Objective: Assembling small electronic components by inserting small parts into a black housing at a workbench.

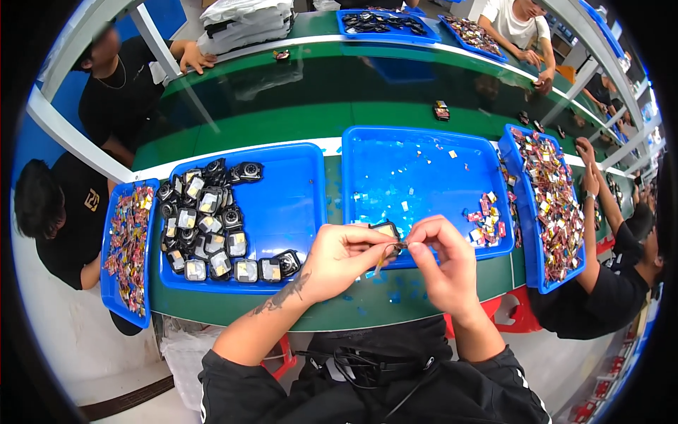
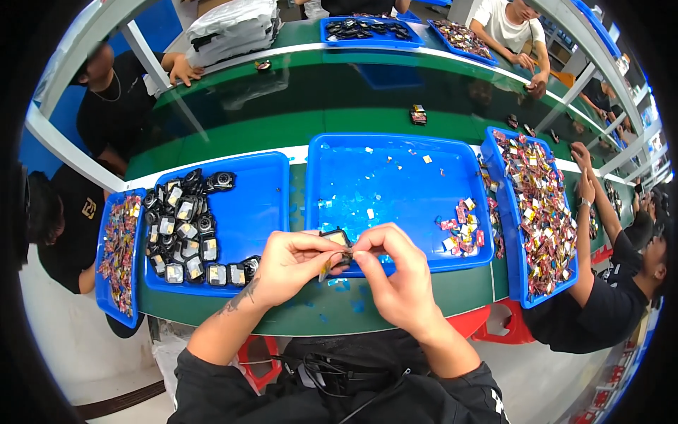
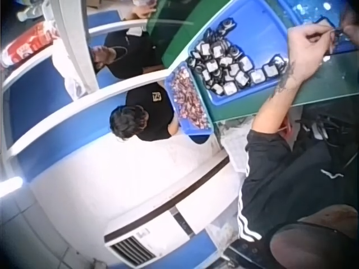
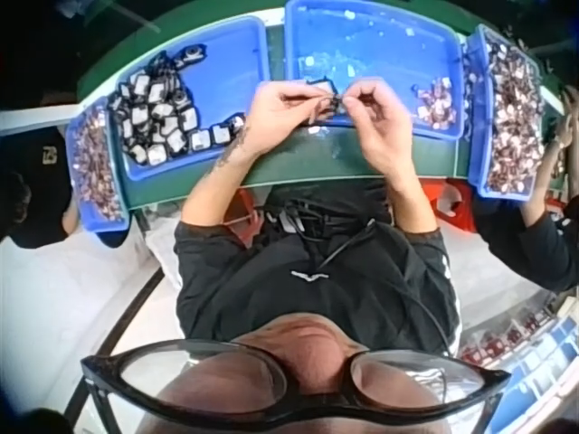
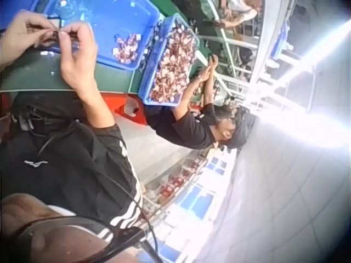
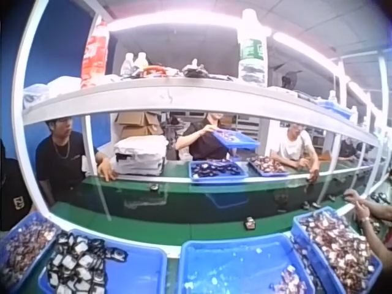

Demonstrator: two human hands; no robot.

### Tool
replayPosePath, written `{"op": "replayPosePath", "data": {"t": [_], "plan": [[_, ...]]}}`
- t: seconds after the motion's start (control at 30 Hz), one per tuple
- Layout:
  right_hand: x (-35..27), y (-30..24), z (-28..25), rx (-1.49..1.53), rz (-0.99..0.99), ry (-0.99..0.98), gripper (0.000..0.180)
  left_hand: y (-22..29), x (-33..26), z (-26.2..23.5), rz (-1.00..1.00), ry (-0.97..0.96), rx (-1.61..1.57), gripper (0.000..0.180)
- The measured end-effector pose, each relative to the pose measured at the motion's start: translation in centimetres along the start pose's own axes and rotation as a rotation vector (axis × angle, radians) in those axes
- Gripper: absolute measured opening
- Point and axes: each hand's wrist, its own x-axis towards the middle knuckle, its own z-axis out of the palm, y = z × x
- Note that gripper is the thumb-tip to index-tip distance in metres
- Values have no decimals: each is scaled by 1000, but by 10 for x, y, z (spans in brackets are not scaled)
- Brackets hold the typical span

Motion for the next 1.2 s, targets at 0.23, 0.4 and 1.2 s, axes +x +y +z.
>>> {"op": "replayPosePath", "data": {"t": [0.23, 0.4, 1.2], "plan": [[4, 1, 13, -46, 28, 117, 25, -2, 1, 5, -20, -5, -262, 35], [6, 5, 15, -112, -2, 143, 28, -2, -1, 6, -29, 3, -229, 34], [-3, 11, 22, 18, -11, 260, 24, 0, -1, 7, 107, 38, 15, 36]]}}
